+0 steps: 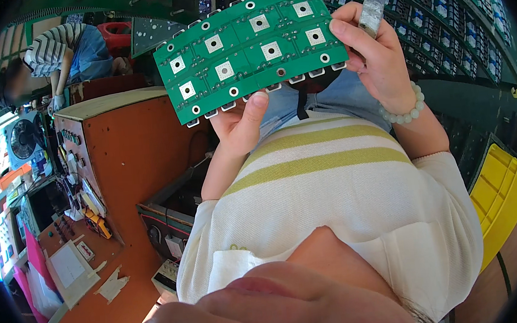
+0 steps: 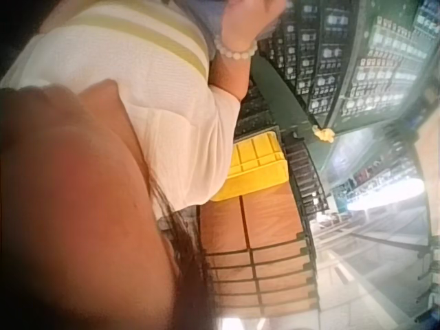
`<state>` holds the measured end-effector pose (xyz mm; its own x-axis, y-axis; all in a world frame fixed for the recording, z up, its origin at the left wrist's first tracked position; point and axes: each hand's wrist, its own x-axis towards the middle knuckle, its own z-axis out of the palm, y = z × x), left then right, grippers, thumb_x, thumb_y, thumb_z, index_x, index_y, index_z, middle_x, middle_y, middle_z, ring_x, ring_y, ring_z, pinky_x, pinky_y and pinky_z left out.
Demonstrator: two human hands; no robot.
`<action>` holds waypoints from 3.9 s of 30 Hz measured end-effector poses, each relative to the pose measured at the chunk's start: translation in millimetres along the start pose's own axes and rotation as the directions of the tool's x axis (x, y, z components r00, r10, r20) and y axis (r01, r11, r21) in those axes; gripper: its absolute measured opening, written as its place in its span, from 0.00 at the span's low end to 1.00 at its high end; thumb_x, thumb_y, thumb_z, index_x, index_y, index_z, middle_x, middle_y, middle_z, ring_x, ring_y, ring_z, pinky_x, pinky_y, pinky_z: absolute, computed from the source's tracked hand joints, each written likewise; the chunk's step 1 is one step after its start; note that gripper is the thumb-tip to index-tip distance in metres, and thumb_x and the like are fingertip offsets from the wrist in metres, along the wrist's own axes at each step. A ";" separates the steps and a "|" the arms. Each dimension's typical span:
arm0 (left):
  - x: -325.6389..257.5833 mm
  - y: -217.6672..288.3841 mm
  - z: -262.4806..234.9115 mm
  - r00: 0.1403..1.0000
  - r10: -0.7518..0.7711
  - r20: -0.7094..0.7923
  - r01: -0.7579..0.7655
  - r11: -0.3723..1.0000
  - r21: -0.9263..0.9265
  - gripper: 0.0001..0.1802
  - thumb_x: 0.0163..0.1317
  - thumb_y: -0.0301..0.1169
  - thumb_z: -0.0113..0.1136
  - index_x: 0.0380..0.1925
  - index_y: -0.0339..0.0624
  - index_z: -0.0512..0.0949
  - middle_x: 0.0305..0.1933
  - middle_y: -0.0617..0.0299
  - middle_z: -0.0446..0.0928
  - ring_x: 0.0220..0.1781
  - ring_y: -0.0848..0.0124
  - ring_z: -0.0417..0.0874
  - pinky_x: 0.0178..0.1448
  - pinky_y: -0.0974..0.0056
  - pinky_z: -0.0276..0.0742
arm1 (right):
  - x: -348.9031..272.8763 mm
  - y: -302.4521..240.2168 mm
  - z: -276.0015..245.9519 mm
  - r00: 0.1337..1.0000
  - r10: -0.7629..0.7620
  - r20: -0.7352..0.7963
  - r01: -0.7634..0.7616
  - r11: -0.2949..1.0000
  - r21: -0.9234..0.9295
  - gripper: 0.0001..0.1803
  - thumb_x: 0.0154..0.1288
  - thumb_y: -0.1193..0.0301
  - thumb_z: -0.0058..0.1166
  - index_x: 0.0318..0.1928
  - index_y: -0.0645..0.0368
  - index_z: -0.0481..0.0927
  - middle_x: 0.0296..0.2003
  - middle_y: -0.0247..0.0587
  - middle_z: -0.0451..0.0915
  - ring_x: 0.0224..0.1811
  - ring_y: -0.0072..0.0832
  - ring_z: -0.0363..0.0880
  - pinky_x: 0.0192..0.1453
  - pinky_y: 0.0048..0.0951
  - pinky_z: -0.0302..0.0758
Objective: The person holds a green circuit board and wipes its surface with a yellow cloth. They flip the board over to clean the other side, then use a small tool to scrape or clean specific components. The person repeats this process with multiple boards, placing them on a nearby rack after cleaning.
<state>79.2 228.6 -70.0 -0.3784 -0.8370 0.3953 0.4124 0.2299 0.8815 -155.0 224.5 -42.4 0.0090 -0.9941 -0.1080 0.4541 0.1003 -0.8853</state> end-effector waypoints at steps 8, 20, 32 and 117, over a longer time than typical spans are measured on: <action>-2.1 -1.7 3.0 1.000 0.022 -0.021 -0.022 1.000 0.006 0.27 0.62 0.15 0.58 0.61 0.44 0.67 0.61 0.58 0.71 0.61 0.67 0.74 0.64 0.59 0.71 | -0.5 3.6 -2.2 0.999 -0.033 -0.011 0.033 0.999 -0.015 0.05 0.70 0.70 0.54 0.40 0.58 0.77 0.24 0.22 0.71 0.18 0.07 0.57 0.21 0.14 0.52; -1.2 1.5 6.5 0.997 -0.037 -0.068 0.037 0.999 0.010 0.21 0.62 0.16 0.59 0.55 0.41 0.73 0.56 0.58 0.75 0.57 0.69 0.76 0.59 0.63 0.73 | 0.0 7.0 -3.5 0.996 -0.084 0.034 0.085 0.996 -0.028 0.04 0.71 0.72 0.53 0.42 0.58 0.76 0.24 0.21 0.70 0.20 0.07 0.56 0.22 0.14 0.50; -2.1 -8.3 2.6 0.997 0.050 -0.054 -0.050 0.999 0.004 0.24 0.61 0.16 0.59 0.57 0.42 0.72 0.57 0.59 0.75 0.58 0.69 0.76 0.62 0.63 0.71 | 1.3 10.5 -3.3 0.996 -0.091 0.024 0.091 0.995 -0.026 0.04 0.71 0.73 0.52 0.43 0.59 0.76 0.24 0.21 0.70 0.20 0.07 0.56 0.23 0.14 0.51; 5.1 14.7 7.3 0.972 -0.221 -0.078 0.172 0.899 -0.402 0.18 0.67 0.22 0.53 0.56 0.29 0.70 0.47 0.40 0.80 0.41 0.49 0.86 0.47 0.48 0.85 | -8.3 -0.3 7.5 0.988 -0.127 0.093 0.135 0.987 -0.085 0.04 0.71 0.71 0.52 0.38 0.57 0.75 0.24 0.22 0.69 0.21 0.07 0.58 0.23 0.14 0.52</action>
<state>77.2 231.4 -53.1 -0.3943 -0.9032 0.1696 0.6393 -0.1370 0.7566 -148.5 232.4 -37.9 0.0338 -0.9983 0.0480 0.3736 -0.0319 -0.9270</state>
